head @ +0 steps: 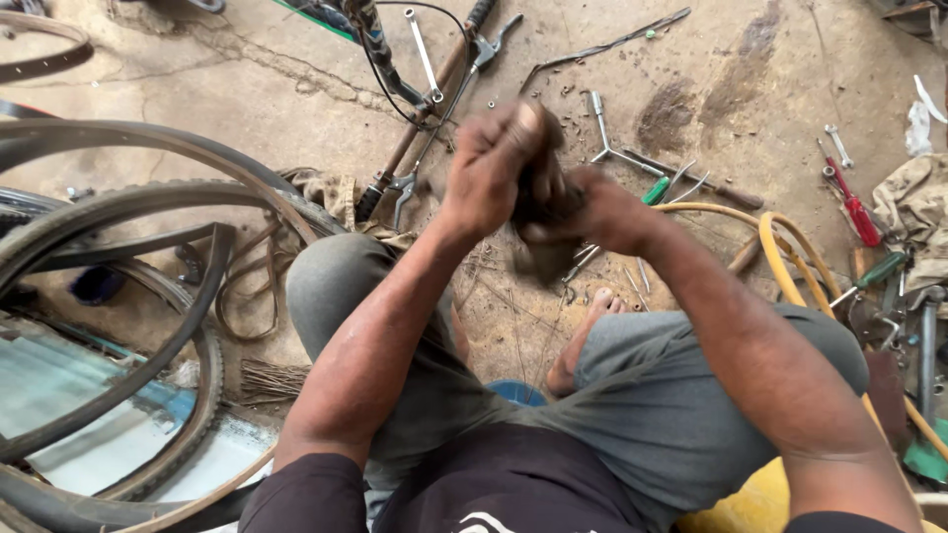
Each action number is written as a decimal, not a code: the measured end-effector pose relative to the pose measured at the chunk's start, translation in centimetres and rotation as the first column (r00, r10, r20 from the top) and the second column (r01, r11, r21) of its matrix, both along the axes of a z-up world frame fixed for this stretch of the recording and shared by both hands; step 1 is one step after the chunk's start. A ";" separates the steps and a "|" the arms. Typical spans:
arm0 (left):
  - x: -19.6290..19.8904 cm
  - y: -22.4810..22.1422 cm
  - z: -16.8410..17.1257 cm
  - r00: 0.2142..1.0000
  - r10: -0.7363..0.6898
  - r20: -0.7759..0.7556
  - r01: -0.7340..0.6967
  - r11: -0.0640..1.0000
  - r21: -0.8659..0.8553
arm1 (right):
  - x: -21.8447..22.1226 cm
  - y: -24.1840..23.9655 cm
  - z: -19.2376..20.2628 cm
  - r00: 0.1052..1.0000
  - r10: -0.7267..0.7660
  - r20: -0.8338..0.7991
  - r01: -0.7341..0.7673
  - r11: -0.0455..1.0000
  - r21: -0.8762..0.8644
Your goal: The person cleans and handles bicycle bottom bracket parts and spokes with a cloth and by hand while sitting on the floor.
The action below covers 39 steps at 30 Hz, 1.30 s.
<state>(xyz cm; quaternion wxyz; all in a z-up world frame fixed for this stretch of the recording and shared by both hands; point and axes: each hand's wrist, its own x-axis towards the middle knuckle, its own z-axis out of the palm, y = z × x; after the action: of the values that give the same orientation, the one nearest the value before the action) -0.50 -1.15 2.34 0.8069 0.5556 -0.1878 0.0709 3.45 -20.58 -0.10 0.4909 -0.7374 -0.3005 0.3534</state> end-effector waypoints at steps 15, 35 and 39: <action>4.4 -0.1 -4.3 0.855 0.416 -0.309 -0.412 0.908 0.081 | 1.5 -2.0 5.8 0.989 -0.127 0.081 0.149 0.754 -0.640; -1.7 -2.3 -3.8 0.890 0.077 -0.450 -0.418 0.535 -0.734 | -8.9 -0.1 -2.4 0.632 -0.635 0.444 0.591 0.766 0.254; -2.9 -2.4 -3.4 0.925 0.085 -0.370 -0.343 0.605 -0.719 | -8.4 -0.7 -3.9 0.366 -0.528 0.766 0.422 0.828 0.369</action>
<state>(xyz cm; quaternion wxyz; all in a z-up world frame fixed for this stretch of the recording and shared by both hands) -3.45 -3.54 -1.04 0.9698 0.1788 0.0537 0.1569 -4.91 -21.25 -3.99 0.4016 -0.8389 -0.2921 -0.2230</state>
